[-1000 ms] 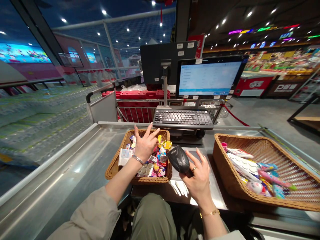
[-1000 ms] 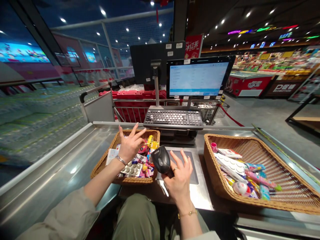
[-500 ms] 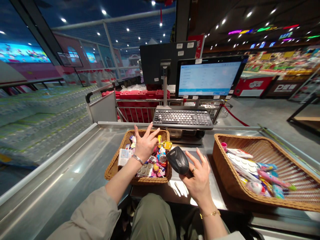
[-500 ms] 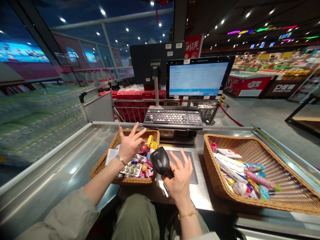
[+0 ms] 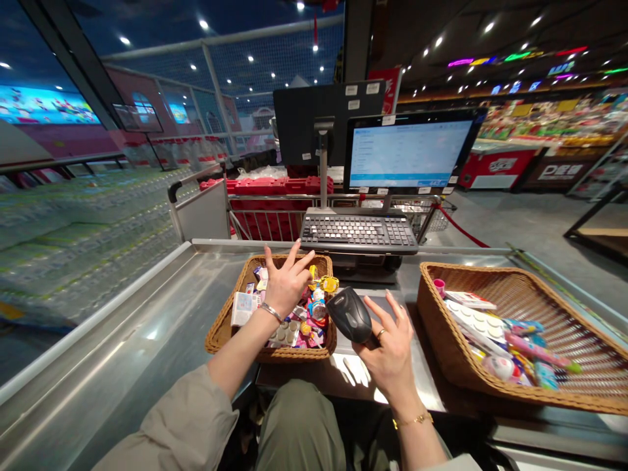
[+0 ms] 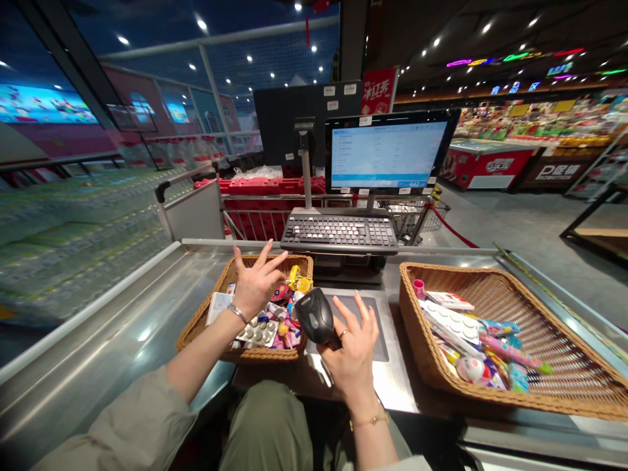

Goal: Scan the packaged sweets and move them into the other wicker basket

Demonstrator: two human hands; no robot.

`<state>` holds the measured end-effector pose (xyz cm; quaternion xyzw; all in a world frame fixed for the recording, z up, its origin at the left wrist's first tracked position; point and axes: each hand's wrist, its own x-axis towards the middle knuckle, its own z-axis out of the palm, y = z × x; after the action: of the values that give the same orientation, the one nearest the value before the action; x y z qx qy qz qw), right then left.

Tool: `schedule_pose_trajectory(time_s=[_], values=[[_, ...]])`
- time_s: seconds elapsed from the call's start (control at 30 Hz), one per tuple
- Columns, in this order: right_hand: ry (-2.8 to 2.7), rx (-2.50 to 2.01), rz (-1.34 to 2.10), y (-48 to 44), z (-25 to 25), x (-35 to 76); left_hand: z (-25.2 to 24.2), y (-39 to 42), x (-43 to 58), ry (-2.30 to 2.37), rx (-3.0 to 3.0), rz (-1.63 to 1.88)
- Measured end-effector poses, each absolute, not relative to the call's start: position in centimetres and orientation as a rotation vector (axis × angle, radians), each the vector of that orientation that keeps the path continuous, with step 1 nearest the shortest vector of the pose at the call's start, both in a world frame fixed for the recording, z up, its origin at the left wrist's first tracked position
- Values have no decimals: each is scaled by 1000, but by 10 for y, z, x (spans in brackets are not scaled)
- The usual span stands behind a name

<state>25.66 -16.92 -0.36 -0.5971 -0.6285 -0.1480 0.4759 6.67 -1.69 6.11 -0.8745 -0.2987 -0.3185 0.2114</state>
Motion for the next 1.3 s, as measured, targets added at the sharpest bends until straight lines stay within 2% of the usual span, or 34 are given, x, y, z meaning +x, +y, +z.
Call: schedule_pose_trajectory(time_s=[1.3], values=[[-756,-1752,-537,-200,-5,350,67,-44,206,-595,-2569,-1108]])
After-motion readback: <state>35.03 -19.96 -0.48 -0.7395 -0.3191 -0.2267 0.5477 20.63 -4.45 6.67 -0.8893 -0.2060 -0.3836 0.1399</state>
